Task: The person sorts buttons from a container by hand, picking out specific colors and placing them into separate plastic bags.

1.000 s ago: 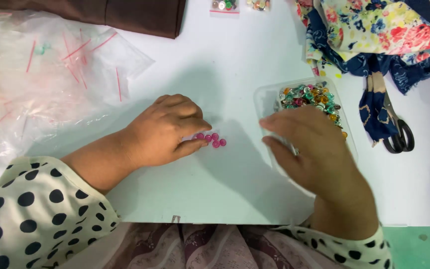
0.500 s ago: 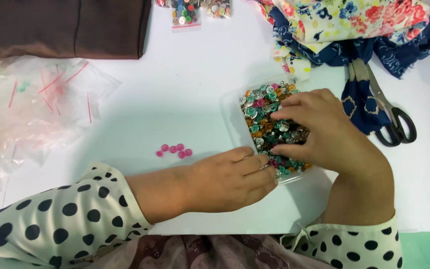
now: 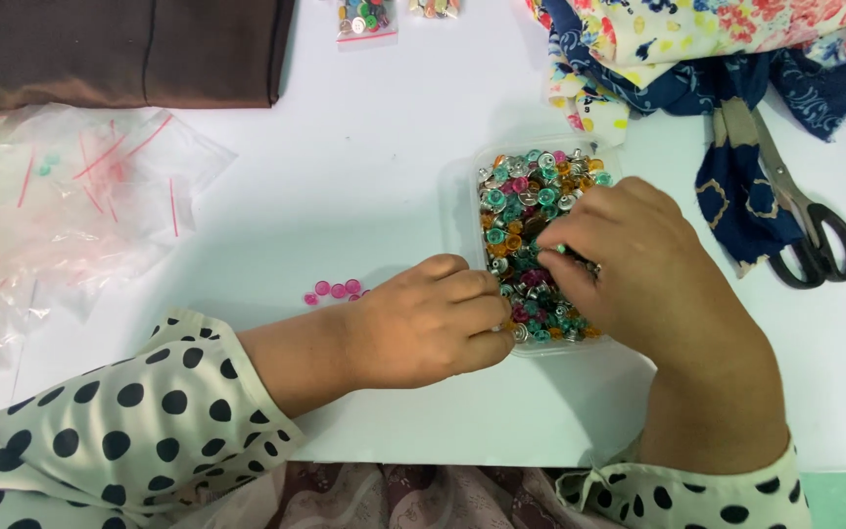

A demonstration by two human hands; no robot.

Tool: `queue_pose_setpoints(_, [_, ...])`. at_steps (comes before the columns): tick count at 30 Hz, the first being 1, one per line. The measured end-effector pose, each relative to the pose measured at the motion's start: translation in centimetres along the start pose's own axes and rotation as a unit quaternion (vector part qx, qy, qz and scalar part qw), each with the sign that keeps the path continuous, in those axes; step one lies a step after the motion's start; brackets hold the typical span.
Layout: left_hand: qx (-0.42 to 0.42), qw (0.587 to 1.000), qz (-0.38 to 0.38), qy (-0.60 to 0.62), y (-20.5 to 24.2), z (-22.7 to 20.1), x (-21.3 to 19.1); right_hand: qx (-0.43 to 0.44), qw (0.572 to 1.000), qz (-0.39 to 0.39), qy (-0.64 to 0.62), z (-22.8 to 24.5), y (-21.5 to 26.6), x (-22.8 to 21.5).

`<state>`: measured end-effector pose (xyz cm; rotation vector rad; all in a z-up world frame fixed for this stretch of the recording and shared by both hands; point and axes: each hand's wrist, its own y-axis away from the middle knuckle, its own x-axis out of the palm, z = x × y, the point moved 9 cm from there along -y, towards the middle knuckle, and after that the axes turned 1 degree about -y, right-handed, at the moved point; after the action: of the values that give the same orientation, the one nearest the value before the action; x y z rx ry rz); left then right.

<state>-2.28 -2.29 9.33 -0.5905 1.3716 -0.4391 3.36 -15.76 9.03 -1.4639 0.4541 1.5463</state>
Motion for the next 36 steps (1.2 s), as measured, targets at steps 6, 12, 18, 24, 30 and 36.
queue_pose_setpoints(6, [-0.017,0.996,0.031,0.085,0.1,2.5,-0.1,0.011,0.995,0.090,0.040,0.9,0.5,2.3])
queue_pose_setpoints(12, [-0.099,0.989,0.045,0.102,-0.7,9.5,1.2,0.041,0.993,0.080,0.071,0.1,0.9,3.1])
queue_pose_setpoints(18, [-0.198,0.973,0.074,0.090,-1.1,14.5,6.9,0.040,0.997,0.062,0.030,0.1,0.4,2.6])
queue_pose_setpoints(24, [-0.196,0.969,0.123,0.082,-1.4,16.1,9.7,0.024,0.999,0.029,-0.003,0.1,0.7,1.9])
queue_pose_setpoints(30, [-0.129,0.986,0.100,0.023,-2.8,14.8,8.9,0.020,0.998,0.029,-0.047,0.2,0.3,1.1])
queue_pose_setpoints(36, [-0.134,0.991,0.016,0.013,-1.1,13.1,4.7,0.069,0.996,0.043,-0.048,0.4,1.0,1.0])
